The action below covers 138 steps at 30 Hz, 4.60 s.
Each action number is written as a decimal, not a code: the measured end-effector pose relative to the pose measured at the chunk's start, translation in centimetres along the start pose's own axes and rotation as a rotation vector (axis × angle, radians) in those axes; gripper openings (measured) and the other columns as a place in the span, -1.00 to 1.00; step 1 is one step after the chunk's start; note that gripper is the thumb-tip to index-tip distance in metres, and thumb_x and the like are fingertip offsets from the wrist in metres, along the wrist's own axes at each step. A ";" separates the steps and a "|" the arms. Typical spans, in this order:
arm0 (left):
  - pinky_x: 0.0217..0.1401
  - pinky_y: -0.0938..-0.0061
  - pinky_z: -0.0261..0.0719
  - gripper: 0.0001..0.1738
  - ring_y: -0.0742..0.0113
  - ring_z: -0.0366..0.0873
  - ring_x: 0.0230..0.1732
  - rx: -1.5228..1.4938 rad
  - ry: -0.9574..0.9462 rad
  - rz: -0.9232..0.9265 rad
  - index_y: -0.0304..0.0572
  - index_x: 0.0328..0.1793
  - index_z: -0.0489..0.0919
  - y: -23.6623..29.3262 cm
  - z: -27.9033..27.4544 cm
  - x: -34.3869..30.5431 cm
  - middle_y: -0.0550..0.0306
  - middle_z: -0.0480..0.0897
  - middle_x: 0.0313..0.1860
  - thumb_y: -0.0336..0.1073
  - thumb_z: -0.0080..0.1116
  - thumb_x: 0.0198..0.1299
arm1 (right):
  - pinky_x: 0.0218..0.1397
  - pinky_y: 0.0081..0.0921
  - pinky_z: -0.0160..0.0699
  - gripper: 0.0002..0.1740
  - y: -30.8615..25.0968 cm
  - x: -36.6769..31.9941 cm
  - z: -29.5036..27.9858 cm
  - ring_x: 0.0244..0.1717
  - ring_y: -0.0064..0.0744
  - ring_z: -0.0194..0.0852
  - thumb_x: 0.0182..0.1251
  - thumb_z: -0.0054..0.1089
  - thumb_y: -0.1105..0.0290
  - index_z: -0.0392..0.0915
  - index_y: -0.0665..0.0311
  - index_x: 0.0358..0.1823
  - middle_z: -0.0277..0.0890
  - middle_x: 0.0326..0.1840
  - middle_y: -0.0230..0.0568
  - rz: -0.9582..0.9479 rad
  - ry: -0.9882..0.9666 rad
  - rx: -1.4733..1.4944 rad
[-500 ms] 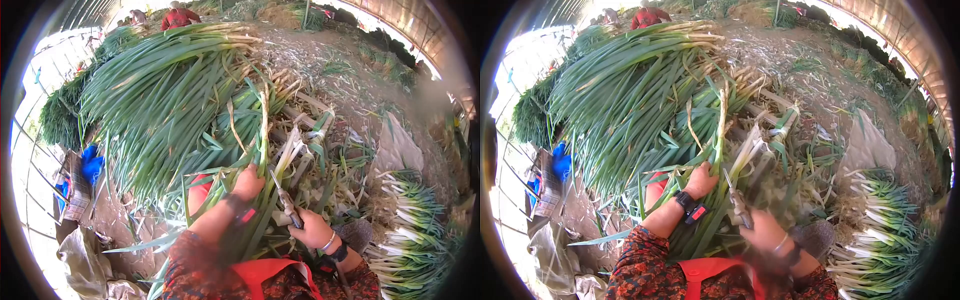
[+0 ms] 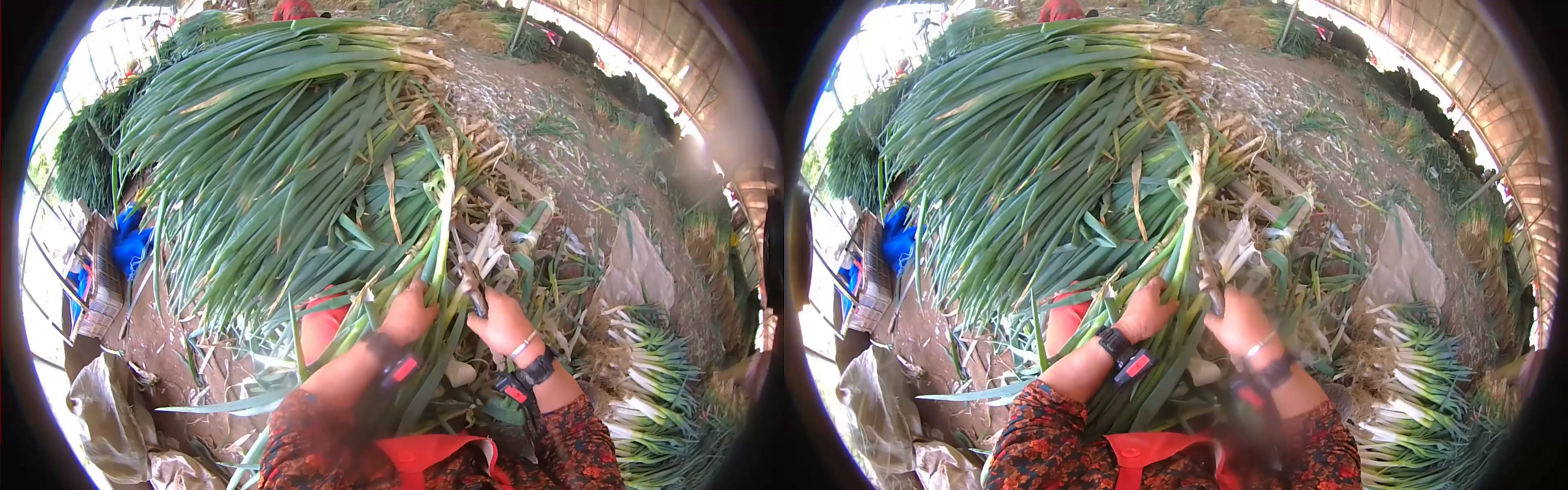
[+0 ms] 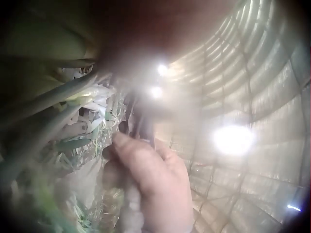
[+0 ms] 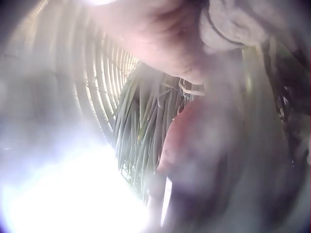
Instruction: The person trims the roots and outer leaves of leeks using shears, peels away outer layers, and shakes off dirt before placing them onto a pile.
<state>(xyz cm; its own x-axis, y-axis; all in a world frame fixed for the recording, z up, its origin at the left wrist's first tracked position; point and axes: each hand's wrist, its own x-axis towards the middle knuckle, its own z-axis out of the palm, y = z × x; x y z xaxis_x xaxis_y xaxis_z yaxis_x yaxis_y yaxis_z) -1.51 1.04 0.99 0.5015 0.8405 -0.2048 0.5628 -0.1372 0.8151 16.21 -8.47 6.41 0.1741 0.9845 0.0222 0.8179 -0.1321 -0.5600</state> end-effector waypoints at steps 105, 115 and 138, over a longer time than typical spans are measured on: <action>0.03 0.52 0.51 -0.54 0.42 0.55 -0.11 -0.156 -0.407 0.158 -0.38 0.15 0.52 7.6 -2.4 -3.4 0.12 0.64 -0.07 -0.43 0.17 0.06 | -0.11 -0.32 0.59 -0.38 5.0 -6.3 1.7 -0.25 -0.01 0.62 0.31 0.20 -0.06 0.48 0.41 0.07 0.61 -0.15 0.03 0.074 0.642 0.343; -0.20 0.53 0.55 -0.58 0.43 0.58 -0.32 0.012 -0.472 0.229 -0.39 -0.04 0.58 9.3 -1.6 -6.8 0.15 0.67 -0.30 -0.45 0.22 -0.13 | -0.34 -0.39 0.46 -0.37 0.3 -8.3 -1.6 -0.50 -0.49 0.39 0.29 0.21 -0.17 0.63 0.37 -0.12 0.57 -0.45 -0.27 0.293 0.396 0.849; -0.29 0.52 0.53 -0.72 0.42 0.58 -0.33 -0.070 -0.652 0.205 -0.28 0.02 0.66 9.1 -1.4 -6.9 0.11 0.69 -0.30 -0.30 0.24 0.25 | 0.31 -0.40 0.29 -0.21 3.6 -9.3 -0.6 0.18 -0.39 0.40 0.30 0.19 -0.20 0.48 0.41 0.23 0.52 0.19 -0.12 0.194 0.419 1.434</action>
<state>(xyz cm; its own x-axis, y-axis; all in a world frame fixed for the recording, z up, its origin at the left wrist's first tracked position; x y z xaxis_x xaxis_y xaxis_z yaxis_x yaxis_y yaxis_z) -0.71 -5.26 10.58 0.8989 0.3109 -0.3088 0.3812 -0.2072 0.9010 17.82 -18.20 4.69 0.5556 0.8296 -0.0554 -0.4065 0.2128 -0.8885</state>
